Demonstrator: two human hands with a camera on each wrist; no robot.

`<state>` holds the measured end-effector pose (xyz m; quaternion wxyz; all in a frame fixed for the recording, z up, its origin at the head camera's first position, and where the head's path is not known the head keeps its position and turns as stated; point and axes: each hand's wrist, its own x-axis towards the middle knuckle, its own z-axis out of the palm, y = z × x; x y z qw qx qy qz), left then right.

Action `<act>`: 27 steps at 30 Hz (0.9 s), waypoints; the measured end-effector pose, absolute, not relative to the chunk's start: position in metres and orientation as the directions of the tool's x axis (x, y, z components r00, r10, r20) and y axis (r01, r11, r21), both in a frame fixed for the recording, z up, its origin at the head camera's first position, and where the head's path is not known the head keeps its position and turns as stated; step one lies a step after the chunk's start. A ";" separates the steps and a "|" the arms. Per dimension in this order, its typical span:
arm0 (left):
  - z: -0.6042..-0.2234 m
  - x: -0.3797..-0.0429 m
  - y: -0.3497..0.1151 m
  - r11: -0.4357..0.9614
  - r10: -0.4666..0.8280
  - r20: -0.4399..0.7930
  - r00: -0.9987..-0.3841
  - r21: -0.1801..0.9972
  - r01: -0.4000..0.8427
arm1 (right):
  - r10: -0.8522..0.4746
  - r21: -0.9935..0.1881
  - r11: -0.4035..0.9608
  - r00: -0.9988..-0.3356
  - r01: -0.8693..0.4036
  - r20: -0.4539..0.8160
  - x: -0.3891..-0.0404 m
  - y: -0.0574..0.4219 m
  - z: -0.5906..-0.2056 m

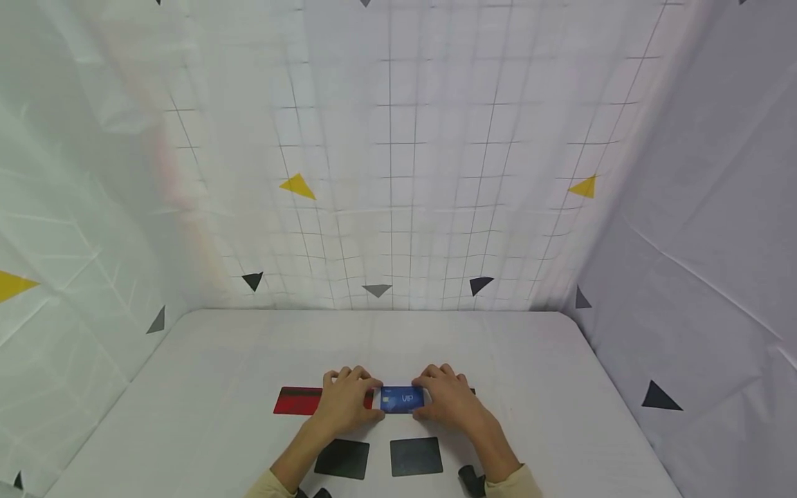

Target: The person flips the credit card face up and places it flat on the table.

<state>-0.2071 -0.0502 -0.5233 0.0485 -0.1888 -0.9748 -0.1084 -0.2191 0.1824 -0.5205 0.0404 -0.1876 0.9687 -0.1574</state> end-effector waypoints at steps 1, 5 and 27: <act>-0.523 -0.207 -0.050 0.905 0.358 0.135 -0.924 0.193 0.379 | -0.376 -0.322 0.880 -0.927 -0.350 -0.020 -0.219 0.182 -0.520; -0.523 -0.206 -0.050 0.904 0.359 0.131 -0.924 0.199 0.379 | -0.372 -0.327 0.881 -0.928 -0.343 -0.029 -0.219 0.182 -0.521; -0.524 -0.213 -0.054 0.890 0.373 0.160 -0.914 0.216 0.401 | -0.397 -0.358 0.856 -0.918 -0.372 0.004 -0.221 0.190 -0.512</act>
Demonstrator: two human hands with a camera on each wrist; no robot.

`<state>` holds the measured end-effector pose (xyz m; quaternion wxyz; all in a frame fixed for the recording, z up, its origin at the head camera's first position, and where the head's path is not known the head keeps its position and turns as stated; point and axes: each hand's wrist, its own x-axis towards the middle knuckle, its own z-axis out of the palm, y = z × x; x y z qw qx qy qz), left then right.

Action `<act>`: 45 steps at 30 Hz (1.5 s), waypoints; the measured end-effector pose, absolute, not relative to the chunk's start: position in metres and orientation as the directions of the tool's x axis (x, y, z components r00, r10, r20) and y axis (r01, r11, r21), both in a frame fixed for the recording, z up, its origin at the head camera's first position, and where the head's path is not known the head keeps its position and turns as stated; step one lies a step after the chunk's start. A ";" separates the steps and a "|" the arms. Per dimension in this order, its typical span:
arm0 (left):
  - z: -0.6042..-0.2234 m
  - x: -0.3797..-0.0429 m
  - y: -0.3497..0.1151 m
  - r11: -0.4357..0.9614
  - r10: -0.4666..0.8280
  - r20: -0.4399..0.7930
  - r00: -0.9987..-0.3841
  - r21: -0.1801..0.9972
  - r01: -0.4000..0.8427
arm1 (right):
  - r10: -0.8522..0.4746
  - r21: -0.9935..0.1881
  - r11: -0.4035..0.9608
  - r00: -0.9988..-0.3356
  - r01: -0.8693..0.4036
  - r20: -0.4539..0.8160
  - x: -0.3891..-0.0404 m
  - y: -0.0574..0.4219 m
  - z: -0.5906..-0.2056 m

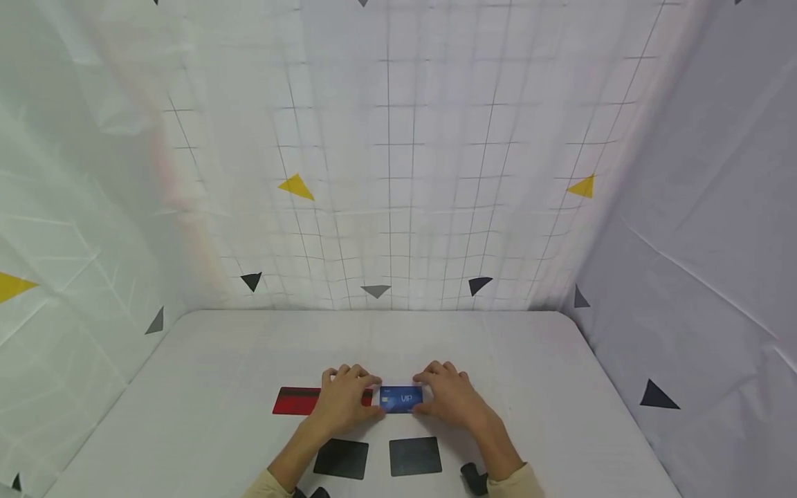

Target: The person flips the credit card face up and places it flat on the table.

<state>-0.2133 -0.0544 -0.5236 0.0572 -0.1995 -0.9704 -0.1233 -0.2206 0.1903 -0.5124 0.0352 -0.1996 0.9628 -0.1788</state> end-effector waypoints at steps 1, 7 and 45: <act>-0.523 -0.214 -0.055 0.888 0.370 0.169 -0.913 0.223 0.401 | -0.394 -0.363 0.855 -0.919 -0.369 0.005 -0.221 0.192 -0.511; -0.515 -0.220 -0.061 0.883 0.343 0.212 -0.915 0.259 0.391 | -0.354 -0.379 0.866 -0.935 -0.326 -0.005 -0.225 0.200 -0.503; -0.502 -0.215 0.007 0.815 0.477 0.240 -0.846 0.240 0.528 | -0.199 -0.431 0.896 -0.965 -0.109 -0.170 -0.222 0.268 -0.487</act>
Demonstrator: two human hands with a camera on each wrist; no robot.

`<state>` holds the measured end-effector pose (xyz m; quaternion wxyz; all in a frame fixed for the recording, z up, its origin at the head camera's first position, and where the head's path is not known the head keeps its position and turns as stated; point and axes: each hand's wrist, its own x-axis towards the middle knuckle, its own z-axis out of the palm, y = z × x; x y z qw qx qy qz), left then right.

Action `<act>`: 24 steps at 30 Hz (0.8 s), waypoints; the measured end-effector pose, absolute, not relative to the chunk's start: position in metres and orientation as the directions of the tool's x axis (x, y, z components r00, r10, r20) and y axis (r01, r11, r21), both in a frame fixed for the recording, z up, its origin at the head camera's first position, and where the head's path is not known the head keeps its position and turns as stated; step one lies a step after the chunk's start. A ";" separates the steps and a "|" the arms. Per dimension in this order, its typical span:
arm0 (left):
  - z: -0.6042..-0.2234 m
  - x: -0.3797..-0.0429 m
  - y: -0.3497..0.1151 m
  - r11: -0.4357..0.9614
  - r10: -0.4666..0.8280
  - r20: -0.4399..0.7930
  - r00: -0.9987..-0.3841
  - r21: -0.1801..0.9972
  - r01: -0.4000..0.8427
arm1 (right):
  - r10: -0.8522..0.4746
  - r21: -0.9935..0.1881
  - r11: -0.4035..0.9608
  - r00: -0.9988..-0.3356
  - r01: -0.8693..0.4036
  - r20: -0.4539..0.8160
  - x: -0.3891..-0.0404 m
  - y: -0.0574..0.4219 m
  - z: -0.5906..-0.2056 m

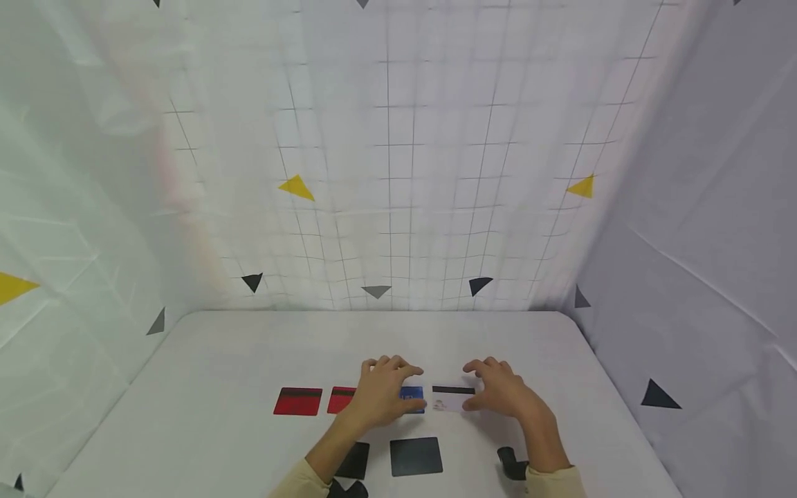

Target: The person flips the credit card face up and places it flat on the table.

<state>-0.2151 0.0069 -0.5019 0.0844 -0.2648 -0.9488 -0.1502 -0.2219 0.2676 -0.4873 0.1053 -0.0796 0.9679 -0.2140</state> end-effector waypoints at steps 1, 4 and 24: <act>-0.502 -0.215 0.010 0.814 0.480 0.237 -0.845 0.238 0.530 | -0.200 -0.430 0.896 -0.964 -0.107 -0.177 -0.222 0.269 -0.487; -0.501 -0.216 0.017 0.816 0.487 0.229 -0.843 0.227 0.532 | -0.190 -0.439 0.894 -0.961 -0.085 -0.201 -0.222 0.272 -0.488; -0.523 -0.221 0.045 0.870 0.448 0.134 -0.884 0.160 0.466 | -0.188 -0.454 0.887 -0.962 -0.079 -0.200 -0.219 0.276 -0.496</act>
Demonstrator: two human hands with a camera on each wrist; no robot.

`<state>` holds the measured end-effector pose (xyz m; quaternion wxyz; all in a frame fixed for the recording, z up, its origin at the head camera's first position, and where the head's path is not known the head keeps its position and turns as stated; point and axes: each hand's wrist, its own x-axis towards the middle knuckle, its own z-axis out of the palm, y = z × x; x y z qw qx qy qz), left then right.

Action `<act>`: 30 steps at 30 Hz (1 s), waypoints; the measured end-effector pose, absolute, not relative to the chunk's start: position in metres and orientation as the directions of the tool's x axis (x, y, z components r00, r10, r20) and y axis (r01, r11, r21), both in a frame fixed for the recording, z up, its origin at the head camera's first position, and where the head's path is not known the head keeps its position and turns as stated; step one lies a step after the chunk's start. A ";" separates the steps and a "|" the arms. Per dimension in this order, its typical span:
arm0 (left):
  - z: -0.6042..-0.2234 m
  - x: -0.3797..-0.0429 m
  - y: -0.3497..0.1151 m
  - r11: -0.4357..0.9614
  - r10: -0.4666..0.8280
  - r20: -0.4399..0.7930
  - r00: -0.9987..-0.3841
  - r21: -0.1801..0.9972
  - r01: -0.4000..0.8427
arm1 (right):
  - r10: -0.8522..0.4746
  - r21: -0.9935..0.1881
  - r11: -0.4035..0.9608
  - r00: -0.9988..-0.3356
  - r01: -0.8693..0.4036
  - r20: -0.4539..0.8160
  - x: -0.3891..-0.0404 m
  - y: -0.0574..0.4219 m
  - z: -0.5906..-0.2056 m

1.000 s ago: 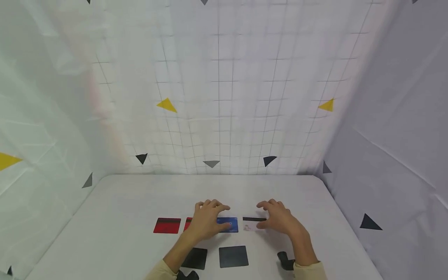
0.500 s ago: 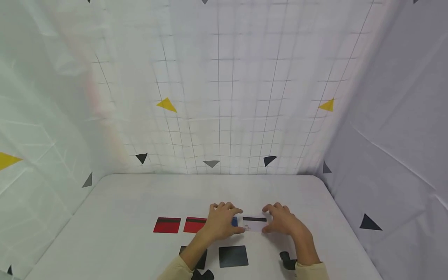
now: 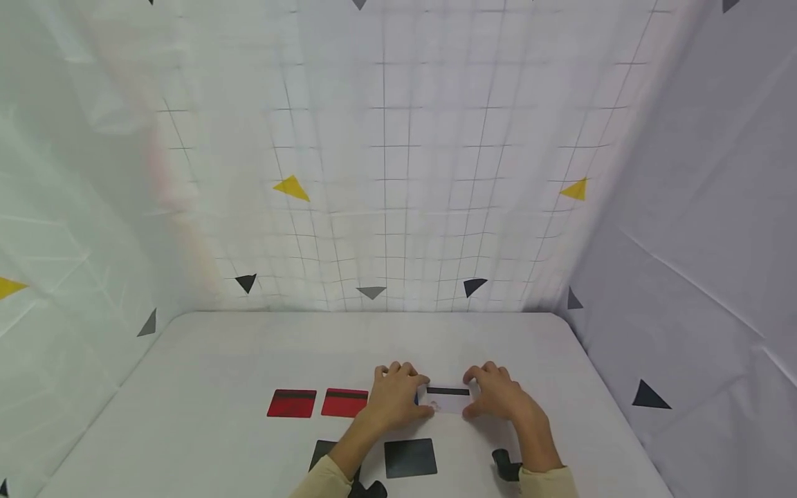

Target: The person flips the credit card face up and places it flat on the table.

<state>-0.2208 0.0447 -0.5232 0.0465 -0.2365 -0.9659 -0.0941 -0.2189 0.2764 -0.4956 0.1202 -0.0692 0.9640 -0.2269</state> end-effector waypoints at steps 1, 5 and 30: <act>-0.524 -0.221 0.045 0.869 0.450 0.137 -0.883 0.160 0.468 | -0.184 -0.450 0.890 -0.962 -0.077 -0.201 -0.219 0.276 -0.496; -0.527 -0.224 0.044 0.868 0.451 0.145 -0.881 0.157 0.471 | -0.180 -0.425 0.902 -0.964 -0.082 -0.196 -0.220 0.275 -0.497; -0.527 -0.225 0.043 0.852 0.456 0.124 -0.881 0.225 0.473 | -0.179 -0.366 0.924 -0.970 -0.108 -0.164 -0.221 0.273 -0.503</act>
